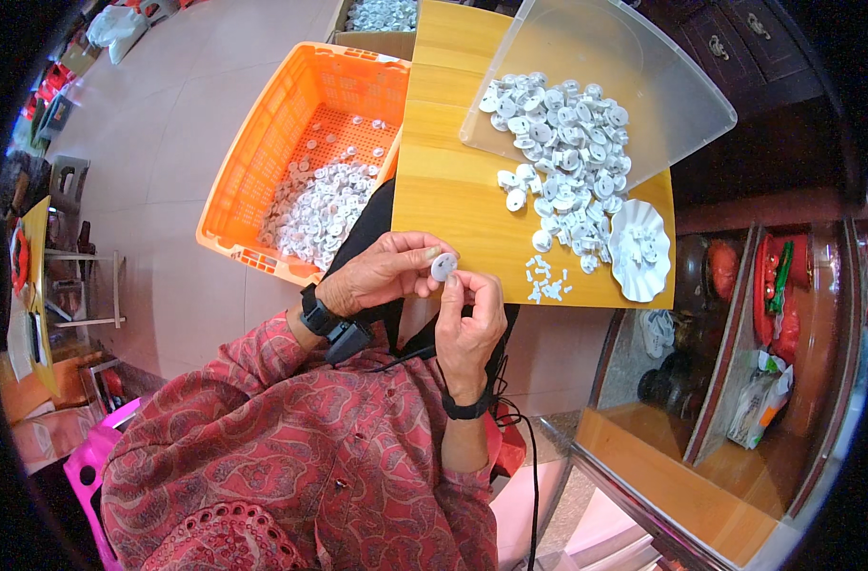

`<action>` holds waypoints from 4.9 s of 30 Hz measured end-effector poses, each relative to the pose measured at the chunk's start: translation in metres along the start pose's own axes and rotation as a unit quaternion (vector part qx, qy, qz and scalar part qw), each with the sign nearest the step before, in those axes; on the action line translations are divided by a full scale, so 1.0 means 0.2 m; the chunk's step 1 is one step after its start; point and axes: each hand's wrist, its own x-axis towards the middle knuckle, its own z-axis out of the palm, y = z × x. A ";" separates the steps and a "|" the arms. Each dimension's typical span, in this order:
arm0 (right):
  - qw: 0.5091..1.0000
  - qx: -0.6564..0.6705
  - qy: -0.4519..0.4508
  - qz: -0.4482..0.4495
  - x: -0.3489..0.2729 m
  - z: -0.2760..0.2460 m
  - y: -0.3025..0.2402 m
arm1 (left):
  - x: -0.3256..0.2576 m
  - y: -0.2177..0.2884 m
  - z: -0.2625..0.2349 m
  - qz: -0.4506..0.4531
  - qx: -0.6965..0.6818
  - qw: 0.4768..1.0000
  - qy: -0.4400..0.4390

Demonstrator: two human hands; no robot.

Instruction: The recorder is manually assembling small white plastic components by joining two parts together.

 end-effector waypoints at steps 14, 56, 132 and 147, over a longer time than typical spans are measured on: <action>0.999 0.032 -0.007 0.028 -0.01 -0.01 0.01 | -0.02 0.02 0.02 0.007 0.014 1.000 -0.020; 0.898 -0.428 0.069 -0.069 0.06 -0.18 0.25 | 0.09 0.04 0.05 0.273 0.762 0.583 0.068; 0.992 -0.027 -0.049 0.113 0.06 -0.06 -0.10 | -0.03 0.07 0.03 0.073 0.255 0.964 0.007; 0.992 0.049 -0.032 0.116 0.04 -0.07 -0.08 | -0.01 0.01 0.03 0.055 0.143 0.986 0.064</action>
